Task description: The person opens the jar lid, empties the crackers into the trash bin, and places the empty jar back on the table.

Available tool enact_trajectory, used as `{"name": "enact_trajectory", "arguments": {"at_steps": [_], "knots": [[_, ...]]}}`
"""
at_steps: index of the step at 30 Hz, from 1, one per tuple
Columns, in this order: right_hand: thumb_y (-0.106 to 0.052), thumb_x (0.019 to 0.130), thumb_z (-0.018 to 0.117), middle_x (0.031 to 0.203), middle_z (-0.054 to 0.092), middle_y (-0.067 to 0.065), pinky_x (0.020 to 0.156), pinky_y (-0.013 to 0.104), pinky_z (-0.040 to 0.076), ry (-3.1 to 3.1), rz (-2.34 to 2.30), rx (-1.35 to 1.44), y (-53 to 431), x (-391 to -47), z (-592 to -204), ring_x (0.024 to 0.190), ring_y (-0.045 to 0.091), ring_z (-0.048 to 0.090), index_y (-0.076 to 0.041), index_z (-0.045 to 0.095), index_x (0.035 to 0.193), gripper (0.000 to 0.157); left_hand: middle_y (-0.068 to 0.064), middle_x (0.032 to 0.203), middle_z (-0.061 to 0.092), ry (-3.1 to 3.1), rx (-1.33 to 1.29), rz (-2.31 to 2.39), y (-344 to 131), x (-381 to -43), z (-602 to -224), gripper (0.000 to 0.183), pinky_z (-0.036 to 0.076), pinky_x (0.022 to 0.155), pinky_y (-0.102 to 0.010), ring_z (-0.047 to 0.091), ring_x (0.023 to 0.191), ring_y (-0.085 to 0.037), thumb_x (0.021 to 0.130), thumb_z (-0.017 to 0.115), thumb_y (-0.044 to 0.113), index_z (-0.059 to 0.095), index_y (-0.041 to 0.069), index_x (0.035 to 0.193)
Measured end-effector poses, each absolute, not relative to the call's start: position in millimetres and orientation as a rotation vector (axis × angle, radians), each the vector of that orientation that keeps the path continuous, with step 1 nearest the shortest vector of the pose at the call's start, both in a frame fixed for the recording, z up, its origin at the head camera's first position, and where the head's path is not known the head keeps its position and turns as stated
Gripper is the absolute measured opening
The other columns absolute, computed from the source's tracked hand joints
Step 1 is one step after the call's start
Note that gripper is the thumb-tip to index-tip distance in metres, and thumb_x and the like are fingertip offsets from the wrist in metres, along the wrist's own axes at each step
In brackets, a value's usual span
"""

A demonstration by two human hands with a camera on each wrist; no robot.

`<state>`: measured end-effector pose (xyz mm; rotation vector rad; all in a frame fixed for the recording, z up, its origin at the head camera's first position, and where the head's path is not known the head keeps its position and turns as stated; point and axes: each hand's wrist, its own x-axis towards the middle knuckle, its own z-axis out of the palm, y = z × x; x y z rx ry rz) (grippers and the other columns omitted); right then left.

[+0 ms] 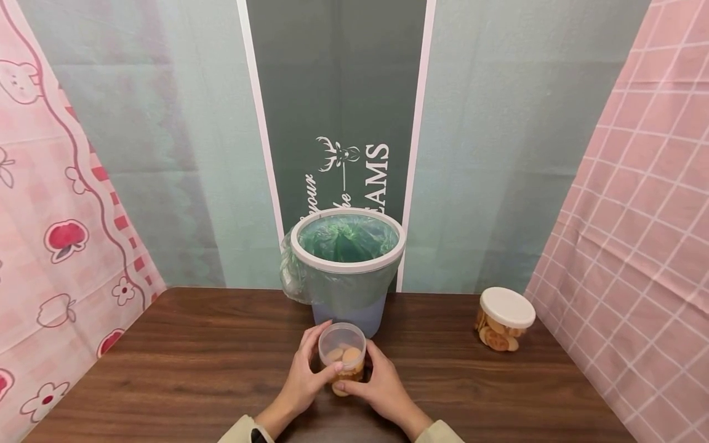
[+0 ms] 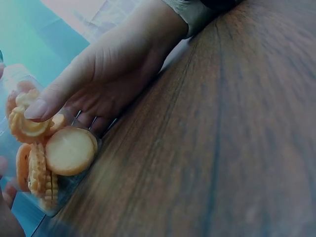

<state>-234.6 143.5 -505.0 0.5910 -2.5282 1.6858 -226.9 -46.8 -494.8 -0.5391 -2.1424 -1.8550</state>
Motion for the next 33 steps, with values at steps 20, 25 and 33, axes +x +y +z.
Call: {"name": "enact_trajectory", "arguments": {"at_steps": [20,25,33], "knots": [[-0.031,0.076,0.089,0.132,0.067,-0.006,0.101,0.024,0.048,-2.538,1.687,0.588,143.9,-234.6,-505.2,0.122,0.008,0.061,-0.029,0.052,0.141,0.075,0.003,0.13,0.069,-2.15,-0.388,-1.916,-43.7,-227.2,-485.0,0.083,0.048,0.097,-0.024,0.065,0.115,-0.016,0.07,0.092,0.022,0.054,0.017,0.143],[-0.031,0.076,0.089,0.131,0.068,-0.007,0.102,0.024,0.048,-2.533,1.672,0.603,144.5,-235.5,-506.2,0.122,0.008,0.061,-0.029,0.052,0.141,0.075,0.002,0.127,0.071,-2.135,-0.368,-1.902,-43.7,-227.3,-482.8,0.082,0.05,0.094,-0.023,0.067,0.111,-0.015,0.067,0.094,0.021,0.059,0.014,0.14],[-0.032,0.074,0.09,0.13,0.068,-0.007,0.101,0.023,0.048,-2.538,1.668,0.582,143.8,-235.7,-506.0,0.121,0.007,0.062,-0.029,0.053,0.14,0.076,0.001,0.127,0.071,-2.115,-0.346,-1.919,-42.6,-226.8,-480.3,0.082,0.05,0.098,-0.022,0.067,0.115,-0.015,0.066,0.095,0.02,0.059,0.012,0.14]]}}
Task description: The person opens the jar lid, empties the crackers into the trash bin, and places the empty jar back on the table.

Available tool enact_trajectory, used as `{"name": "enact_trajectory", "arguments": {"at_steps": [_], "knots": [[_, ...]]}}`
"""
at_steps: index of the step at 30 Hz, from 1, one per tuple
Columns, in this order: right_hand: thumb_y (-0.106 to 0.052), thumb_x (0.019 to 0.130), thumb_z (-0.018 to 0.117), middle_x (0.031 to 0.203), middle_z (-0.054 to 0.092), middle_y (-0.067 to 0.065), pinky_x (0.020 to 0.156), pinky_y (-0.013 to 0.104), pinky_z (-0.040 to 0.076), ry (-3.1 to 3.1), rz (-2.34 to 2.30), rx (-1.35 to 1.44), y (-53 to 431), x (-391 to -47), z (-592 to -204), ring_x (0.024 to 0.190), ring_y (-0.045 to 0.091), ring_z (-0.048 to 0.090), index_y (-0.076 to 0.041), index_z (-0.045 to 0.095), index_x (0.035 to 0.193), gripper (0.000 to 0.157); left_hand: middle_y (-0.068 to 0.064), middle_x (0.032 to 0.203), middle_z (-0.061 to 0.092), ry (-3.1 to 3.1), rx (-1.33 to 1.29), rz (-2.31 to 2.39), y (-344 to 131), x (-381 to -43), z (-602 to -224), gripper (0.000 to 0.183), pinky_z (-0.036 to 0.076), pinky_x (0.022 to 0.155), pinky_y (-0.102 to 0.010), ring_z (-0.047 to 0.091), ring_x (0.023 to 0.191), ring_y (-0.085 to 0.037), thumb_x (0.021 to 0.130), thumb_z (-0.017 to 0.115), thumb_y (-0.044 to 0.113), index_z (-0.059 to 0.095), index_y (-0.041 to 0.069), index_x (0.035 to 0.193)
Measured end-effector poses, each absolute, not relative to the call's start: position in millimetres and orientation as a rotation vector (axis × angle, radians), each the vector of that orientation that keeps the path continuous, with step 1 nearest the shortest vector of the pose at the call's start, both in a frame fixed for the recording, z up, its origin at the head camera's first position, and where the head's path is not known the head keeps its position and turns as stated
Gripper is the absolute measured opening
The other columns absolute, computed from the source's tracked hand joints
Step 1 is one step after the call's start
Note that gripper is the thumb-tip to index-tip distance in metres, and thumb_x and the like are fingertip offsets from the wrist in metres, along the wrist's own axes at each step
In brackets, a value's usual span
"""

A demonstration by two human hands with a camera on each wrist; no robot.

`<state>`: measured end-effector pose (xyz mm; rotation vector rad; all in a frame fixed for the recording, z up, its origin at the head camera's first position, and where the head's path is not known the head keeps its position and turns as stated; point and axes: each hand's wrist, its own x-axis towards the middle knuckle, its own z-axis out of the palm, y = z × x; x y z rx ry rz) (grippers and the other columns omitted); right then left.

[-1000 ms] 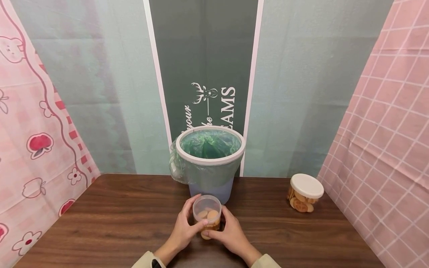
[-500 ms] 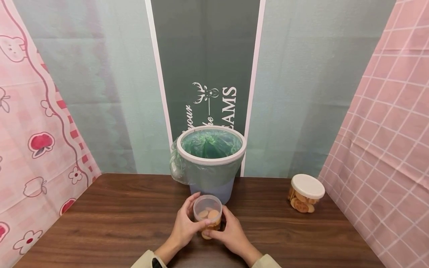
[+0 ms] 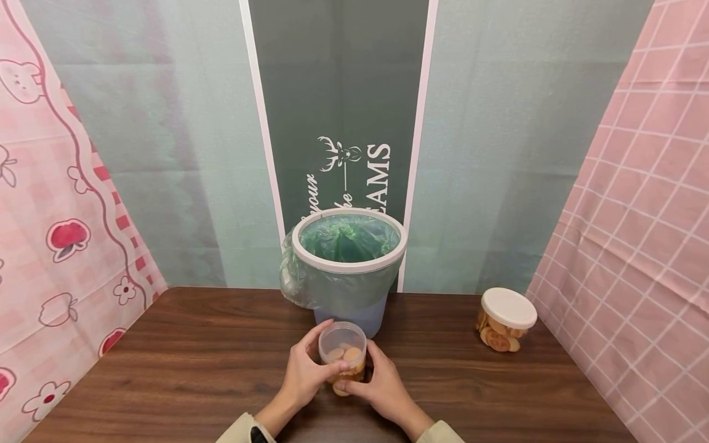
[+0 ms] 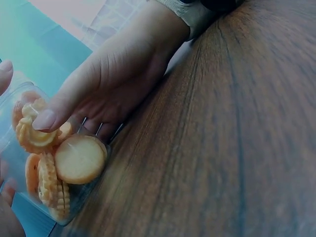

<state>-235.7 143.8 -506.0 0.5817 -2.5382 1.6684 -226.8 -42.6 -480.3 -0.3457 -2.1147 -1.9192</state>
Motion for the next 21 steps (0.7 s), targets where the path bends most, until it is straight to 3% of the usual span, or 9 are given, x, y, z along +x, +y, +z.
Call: {"name": "enact_trajectory", "arguments": {"at_steps": [10,21], "knots": [[-0.031,0.076,0.089,0.132,0.067,-0.003,0.099,0.023,0.05,-2.535,1.682,0.591,144.6,-235.0,-505.1,0.122,0.009,0.062,-0.028,0.051,0.141,0.075,-0.005,0.13,0.07,-2.056,-0.374,-1.867,-42.7,-226.0,-474.7,0.08,0.051,0.099,-0.024,0.066,0.118,-0.017,0.067,0.095,0.017,0.06,0.014,0.139],[-0.032,0.077,0.089,0.136,0.065,0.0,0.098,0.021,0.05,-2.539,1.669,0.616,143.9,-235.6,-505.5,0.121,0.007,0.06,-0.027,0.05,0.143,0.076,0.004,0.13,0.07,-2.071,-0.323,-1.794,-56.8,-222.2,-473.0,0.08,0.05,0.097,-0.023,0.065,0.117,-0.009,0.065,0.096,0.021,0.062,0.021,0.137]]}}
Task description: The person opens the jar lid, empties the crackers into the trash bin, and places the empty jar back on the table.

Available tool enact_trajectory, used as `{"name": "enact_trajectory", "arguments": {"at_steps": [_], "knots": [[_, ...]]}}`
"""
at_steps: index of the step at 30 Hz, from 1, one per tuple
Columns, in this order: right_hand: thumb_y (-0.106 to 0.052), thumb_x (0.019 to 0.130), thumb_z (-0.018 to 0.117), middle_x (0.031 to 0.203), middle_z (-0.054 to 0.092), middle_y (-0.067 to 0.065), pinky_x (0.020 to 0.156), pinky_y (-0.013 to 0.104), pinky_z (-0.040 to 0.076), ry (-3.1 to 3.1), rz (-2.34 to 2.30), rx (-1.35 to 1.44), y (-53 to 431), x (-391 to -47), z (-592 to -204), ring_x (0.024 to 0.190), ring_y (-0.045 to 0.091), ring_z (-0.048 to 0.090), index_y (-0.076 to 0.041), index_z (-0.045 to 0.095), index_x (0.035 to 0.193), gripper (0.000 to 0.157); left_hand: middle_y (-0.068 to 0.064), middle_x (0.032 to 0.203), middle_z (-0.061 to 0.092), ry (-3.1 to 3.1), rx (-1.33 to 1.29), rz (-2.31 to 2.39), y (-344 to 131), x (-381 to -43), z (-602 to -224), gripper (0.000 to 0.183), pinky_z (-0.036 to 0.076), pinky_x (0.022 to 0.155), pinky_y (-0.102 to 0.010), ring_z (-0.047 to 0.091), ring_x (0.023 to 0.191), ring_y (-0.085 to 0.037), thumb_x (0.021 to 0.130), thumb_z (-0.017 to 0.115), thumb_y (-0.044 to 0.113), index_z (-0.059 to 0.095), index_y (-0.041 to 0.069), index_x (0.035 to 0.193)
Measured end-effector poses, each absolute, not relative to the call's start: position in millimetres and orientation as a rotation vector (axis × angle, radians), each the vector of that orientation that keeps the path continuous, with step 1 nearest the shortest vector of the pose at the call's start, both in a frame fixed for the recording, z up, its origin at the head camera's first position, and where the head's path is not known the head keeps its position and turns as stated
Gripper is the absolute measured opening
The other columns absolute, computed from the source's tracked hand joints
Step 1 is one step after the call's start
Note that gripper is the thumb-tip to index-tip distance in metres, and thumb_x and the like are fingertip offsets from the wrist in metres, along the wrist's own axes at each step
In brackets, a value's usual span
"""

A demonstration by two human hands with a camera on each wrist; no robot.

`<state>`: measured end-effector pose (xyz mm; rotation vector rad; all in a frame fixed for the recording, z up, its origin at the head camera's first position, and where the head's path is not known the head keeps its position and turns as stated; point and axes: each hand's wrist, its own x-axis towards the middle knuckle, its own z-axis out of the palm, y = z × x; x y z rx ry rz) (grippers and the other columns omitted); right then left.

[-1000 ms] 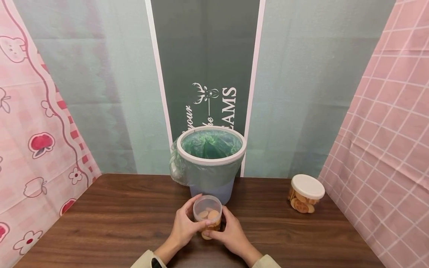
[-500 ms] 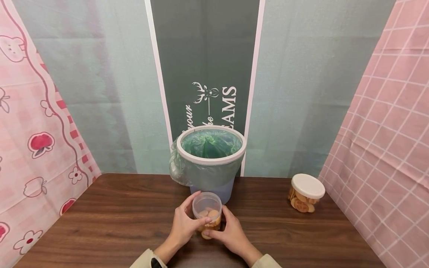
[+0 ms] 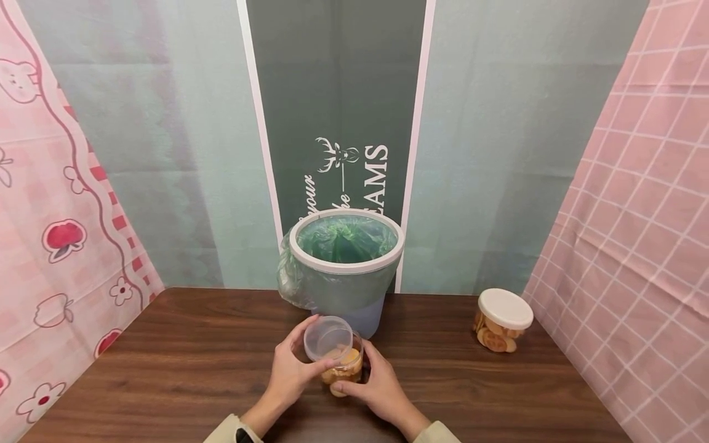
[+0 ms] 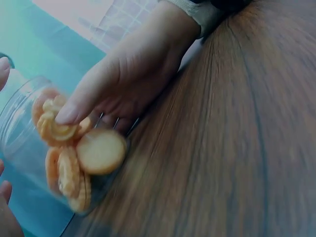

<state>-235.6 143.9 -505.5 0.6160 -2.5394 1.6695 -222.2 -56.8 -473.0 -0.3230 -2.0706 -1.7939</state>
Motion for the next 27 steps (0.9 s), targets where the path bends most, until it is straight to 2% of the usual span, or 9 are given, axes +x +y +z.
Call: {"name": "enact_trajectory", "arguments": {"at_steps": [8,13,18,21,23,27], "knots": [[-0.033,0.076,0.089,0.144,0.06,0.006,0.099,0.021,0.05,-2.56,1.679,0.574,142.3,-235.8,-503.5,0.126,0.017,0.06,-0.021,0.05,0.144,0.08,0.004,0.13,0.071,-2.054,-0.285,-1.715,-80.7,-222.3,-478.9,0.081,0.047,0.099,-0.027,0.064,0.116,-0.006,0.062,0.097,0.018,0.062,0.022,0.136],[-0.033,0.076,0.089,0.142,0.061,0.005,0.097,0.022,0.05,-2.565,1.68,0.557,142.2,-235.5,-504.2,0.124,0.021,0.062,-0.021,0.05,0.144,0.08,-0.002,0.127,0.072,-2.023,-0.263,-1.662,-95.7,-227.1,-484.3,0.081,0.047,0.095,-0.025,0.066,0.111,-0.004,0.062,0.096,0.013,0.063,0.015,0.136],[-0.033,0.075,0.09,0.142,0.061,0.004,0.097,0.023,0.05,-2.579,1.672,0.526,142.2,-235.0,-504.3,0.123,0.02,0.062,-0.022,0.051,0.144,0.08,-0.005,0.13,0.071,-2.018,-0.218,-1.607,-111.3,-234.9,-487.2,0.083,0.043,0.098,-0.017,0.062,0.116,-0.001,0.061,0.097,0.013,0.062,0.012,0.137],[-0.034,0.075,0.09,0.143,0.06,0.003,0.098,0.023,0.05,-2.59,1.674,0.508,142.0,-234.7,-503.1,0.124,0.018,0.061,-0.022,0.051,0.144,0.08,-0.005,0.132,0.069,-2.023,-0.164,-1.599,-119.9,-239.2,-488.6,0.083,0.04,0.099,-0.014,0.06,0.121,-0.005,0.062,0.096,0.013,0.062,0.014,0.137],[-0.034,0.075,0.09,0.143,0.06,0.003,0.098,0.022,0.049,-2.594,1.678,0.504,141.8,-234.5,-502.1,0.125,0.019,0.061,-0.022,0.051,0.144,0.08,-0.006,0.133,0.068,-2.049,-0.115,-1.58,-124.4,-241.7,-489.5,0.082,0.041,0.099,-0.016,0.061,0.122,-0.011,0.063,0.096,0.016,0.061,0.014,0.138],[-0.034,0.074,0.09,0.142,0.06,0.003,0.098,0.023,0.049,-2.594,1.679,0.504,141.5,-234.3,-501.3,0.124,0.018,0.061,-0.021,0.051,0.143,0.08,-0.009,0.135,0.066,-2.155,0.001,-1.49,-130.1,-246.6,-493.1,0.083,0.045,0.1,-0.032,0.06,0.122,-0.022,0.067,0.095,0.029,0.058,0.013,0.14]]}}
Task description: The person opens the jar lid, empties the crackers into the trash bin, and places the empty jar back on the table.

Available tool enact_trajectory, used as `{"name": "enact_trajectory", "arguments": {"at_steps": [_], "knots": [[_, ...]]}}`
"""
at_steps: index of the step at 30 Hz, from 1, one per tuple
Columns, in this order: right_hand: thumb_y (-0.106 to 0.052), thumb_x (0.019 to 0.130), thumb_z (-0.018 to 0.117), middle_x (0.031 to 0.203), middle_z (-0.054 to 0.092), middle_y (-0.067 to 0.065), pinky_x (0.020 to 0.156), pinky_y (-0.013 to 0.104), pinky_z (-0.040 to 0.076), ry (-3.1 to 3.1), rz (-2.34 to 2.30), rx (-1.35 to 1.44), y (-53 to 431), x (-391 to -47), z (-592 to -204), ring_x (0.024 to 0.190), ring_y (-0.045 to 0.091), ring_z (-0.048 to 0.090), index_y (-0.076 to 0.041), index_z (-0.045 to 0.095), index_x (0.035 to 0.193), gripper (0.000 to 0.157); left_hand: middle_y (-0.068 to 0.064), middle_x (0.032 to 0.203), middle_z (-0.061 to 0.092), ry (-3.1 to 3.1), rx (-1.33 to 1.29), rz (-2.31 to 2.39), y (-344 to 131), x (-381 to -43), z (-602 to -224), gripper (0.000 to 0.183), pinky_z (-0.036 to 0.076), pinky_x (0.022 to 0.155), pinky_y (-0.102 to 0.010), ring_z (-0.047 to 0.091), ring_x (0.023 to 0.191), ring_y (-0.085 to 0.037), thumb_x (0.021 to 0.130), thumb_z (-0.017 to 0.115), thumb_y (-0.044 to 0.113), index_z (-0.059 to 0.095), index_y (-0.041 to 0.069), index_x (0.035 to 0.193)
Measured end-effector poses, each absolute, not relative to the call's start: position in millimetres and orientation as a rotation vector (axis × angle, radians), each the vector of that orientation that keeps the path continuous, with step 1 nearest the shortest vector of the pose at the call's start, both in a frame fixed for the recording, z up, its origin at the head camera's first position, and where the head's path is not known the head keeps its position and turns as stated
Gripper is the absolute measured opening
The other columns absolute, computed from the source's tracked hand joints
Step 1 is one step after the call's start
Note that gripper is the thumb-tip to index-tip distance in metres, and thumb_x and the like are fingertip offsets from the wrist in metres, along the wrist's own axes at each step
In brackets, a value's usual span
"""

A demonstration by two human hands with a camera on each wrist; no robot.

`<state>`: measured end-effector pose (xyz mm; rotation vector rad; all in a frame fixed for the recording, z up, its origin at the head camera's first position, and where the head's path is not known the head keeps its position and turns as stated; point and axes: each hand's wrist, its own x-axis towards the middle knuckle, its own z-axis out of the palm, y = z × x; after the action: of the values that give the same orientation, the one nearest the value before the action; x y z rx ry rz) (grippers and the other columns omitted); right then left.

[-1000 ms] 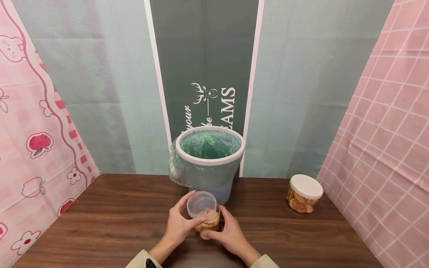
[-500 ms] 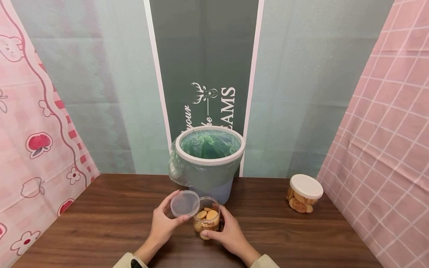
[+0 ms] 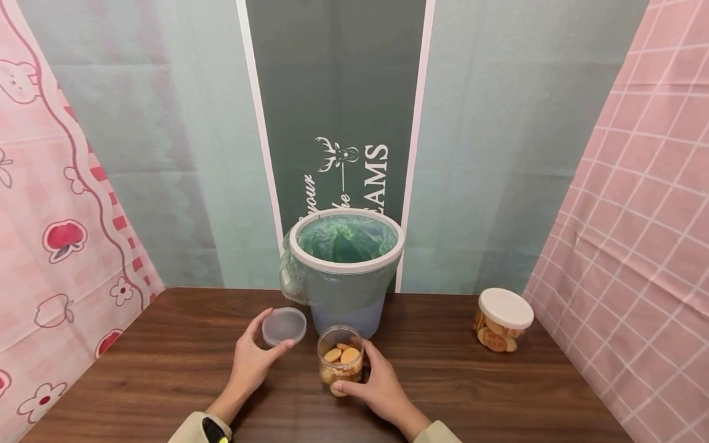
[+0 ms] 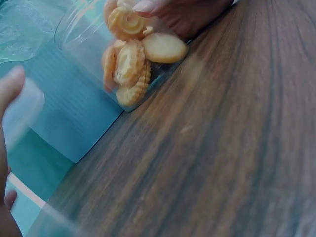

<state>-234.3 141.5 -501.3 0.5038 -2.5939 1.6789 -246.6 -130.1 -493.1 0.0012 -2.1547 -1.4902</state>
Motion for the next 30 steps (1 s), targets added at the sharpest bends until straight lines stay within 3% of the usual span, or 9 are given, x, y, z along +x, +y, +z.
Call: {"name": "enact_trajectory", "arguments": {"at_steps": [5,13,25,30], "knots": [[-0.034,0.074,0.09,0.142,0.06,0.001,0.099,0.024,0.049,-2.597,1.666,0.501,141.0,-234.9,-502.1,0.123,0.014,0.06,-0.021,0.052,0.143,0.08,-0.016,0.132,0.066,-2.262,0.094,-1.443,-133.3,-249.2,-495.9,0.088,0.047,0.098,-0.045,0.062,0.119,-0.029,0.069,0.093,0.037,0.054,0.01,0.143],[-0.033,0.074,0.091,0.141,0.061,0.002,0.1,0.023,0.049,-2.587,1.668,0.515,141.7,-235.4,-502.0,0.121,0.012,0.061,-0.019,0.052,0.143,0.081,-0.018,0.133,0.065,-2.377,0.075,-1.445,-136.6,-254.1,-500.3,0.093,0.05,0.094,-0.042,0.063,0.117,-0.029,0.071,0.092,0.038,0.049,0.008,0.147],[-0.035,0.074,0.09,0.145,0.059,0.001,0.101,0.025,0.048,-2.597,1.647,0.509,142.7,-235.8,-501.5,0.121,0.013,0.061,-0.021,0.051,0.144,0.082,-0.02,0.13,0.066,-2.514,0.052,-1.262,-137.6,-258.4,-504.0,0.095,0.055,0.086,-0.048,0.067,0.109,-0.033,0.067,0.092,0.046,0.053,0.002,0.142],[-0.036,0.074,0.09,0.145,0.059,0.002,0.102,0.025,0.048,-2.602,1.632,0.52,143.1,-236.0,-502.3,0.124,0.015,0.06,-0.022,0.051,0.144,0.082,-0.021,0.131,0.065,-2.616,0.032,-1.091,-138.6,-260.1,-507.1,0.097,0.054,0.09,-0.051,0.065,0.114,-0.035,0.066,0.091,0.052,0.055,0.001,0.14]]}}
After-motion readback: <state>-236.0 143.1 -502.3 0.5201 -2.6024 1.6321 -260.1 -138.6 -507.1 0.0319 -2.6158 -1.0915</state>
